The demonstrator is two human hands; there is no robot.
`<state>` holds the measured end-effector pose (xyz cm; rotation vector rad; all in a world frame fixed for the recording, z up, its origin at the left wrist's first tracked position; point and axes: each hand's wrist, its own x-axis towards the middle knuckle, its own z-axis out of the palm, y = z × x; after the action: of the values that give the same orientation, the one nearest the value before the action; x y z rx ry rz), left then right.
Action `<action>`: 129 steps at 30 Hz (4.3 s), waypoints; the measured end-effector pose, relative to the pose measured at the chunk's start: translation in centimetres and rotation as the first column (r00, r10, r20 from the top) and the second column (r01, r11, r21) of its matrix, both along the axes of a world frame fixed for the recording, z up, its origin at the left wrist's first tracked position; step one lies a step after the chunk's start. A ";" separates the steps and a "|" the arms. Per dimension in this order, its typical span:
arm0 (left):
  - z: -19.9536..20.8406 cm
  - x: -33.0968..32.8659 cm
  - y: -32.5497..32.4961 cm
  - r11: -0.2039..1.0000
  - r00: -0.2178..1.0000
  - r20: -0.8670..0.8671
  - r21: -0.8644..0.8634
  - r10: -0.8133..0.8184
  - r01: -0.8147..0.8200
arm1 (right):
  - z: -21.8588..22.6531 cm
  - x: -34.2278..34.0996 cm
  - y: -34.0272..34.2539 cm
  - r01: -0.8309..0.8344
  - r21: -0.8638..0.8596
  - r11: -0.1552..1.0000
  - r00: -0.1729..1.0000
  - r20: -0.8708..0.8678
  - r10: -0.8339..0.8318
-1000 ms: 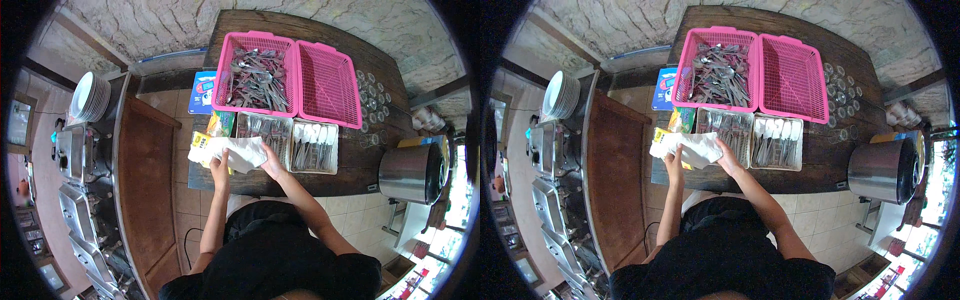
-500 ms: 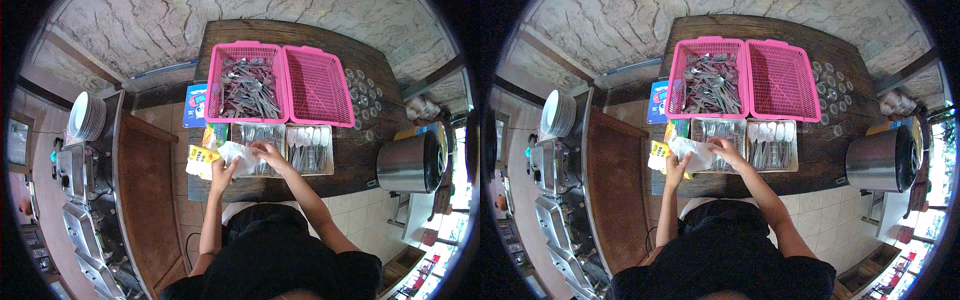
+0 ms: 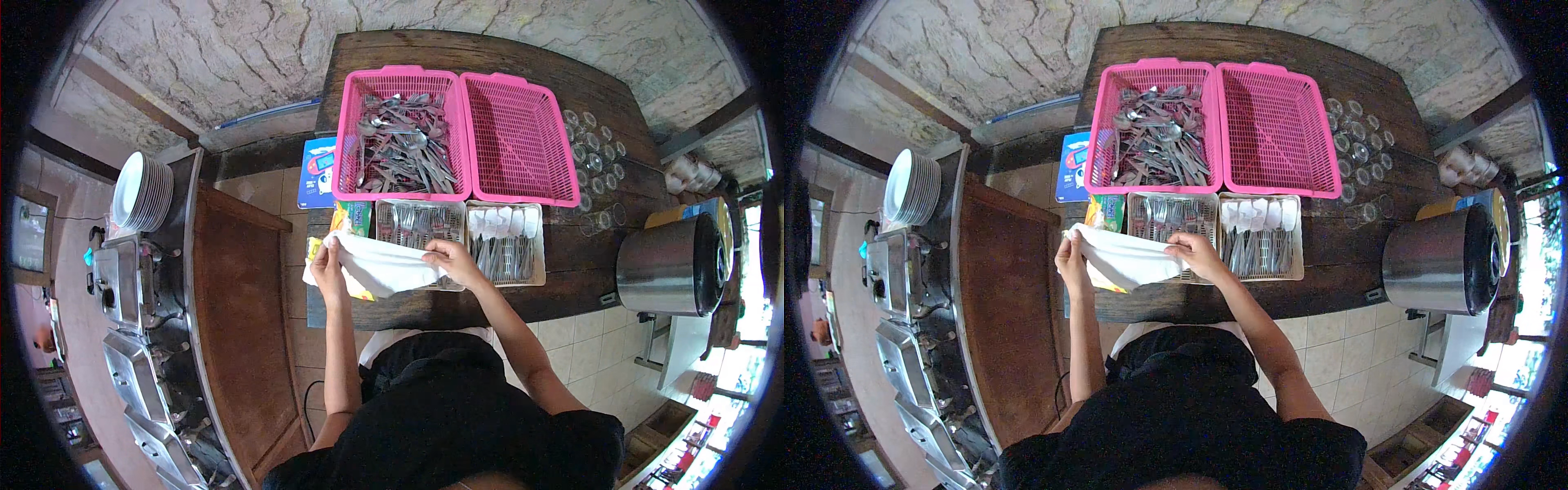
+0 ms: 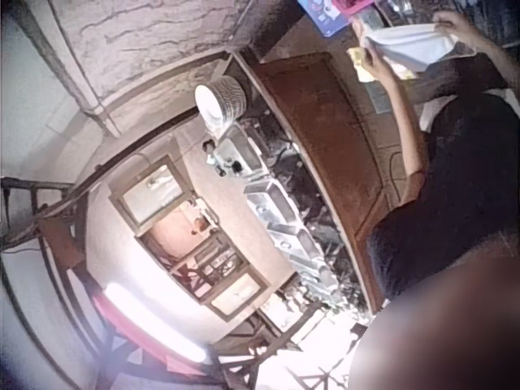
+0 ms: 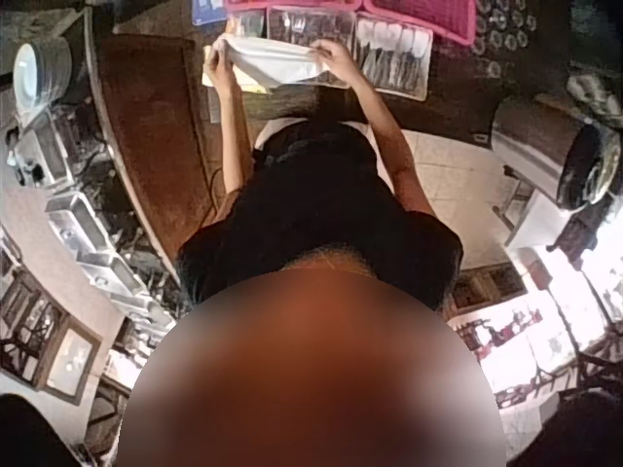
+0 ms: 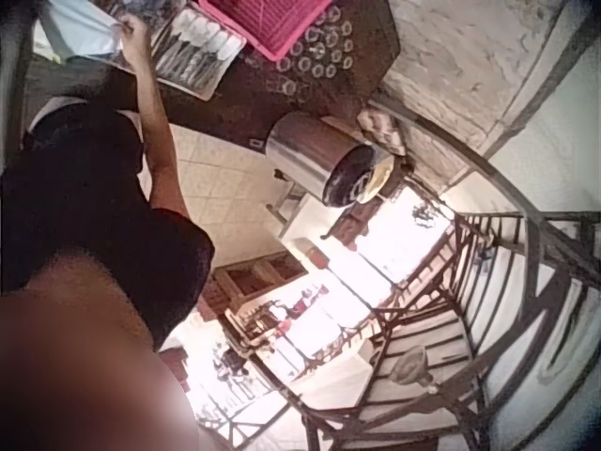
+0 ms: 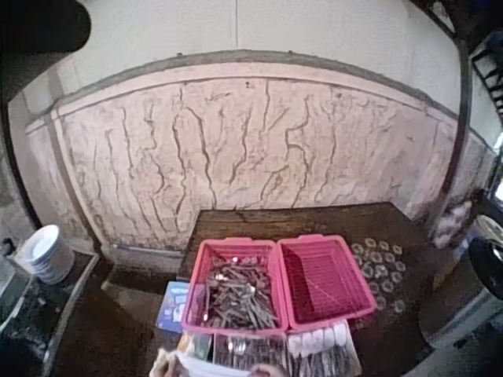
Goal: Wiping and sorting silverware into a tray.
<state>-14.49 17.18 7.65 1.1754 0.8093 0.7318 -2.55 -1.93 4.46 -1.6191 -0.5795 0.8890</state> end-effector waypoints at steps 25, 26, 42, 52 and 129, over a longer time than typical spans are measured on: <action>-1.7 0.6 -7.3 0.397 0.828 0.376 -0.744 -0.417 0.538 | 8.3 -2.1 -0.5 -0.279 -0.272 0.921 0.438 0.818 0.374; -1.6 0.6 -6.7 0.341 0.808 0.461 -0.742 -0.367 0.578 | 7.9 -2.1 -0.7 -0.272 -0.249 0.929 0.435 0.829 0.350; 1.2 2.2 -6.1 0.762 0.929 0.326 -0.643 0.178 0.080 | 3.5 -0.5 -1.0 0.249 0.288 0.925 0.964 0.014 -0.264; 1.1 2.3 -5.2 0.785 0.923 0.288 -0.619 0.256 -0.025 | 4.1 -1.6 1.7 0.307 0.174 0.936 0.897 -0.382 -0.224; -4.9 7.5 0.9 0.800 0.972 0.046 -0.578 0.230 -0.162 | -8.0 15.6 14.2 0.574 -0.584 0.574 0.477 0.808 0.346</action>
<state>-6.96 18.04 2.73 0.5027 0.9781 0.6511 13.04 12.27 -3.55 -3.0400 -0.7529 -0.0148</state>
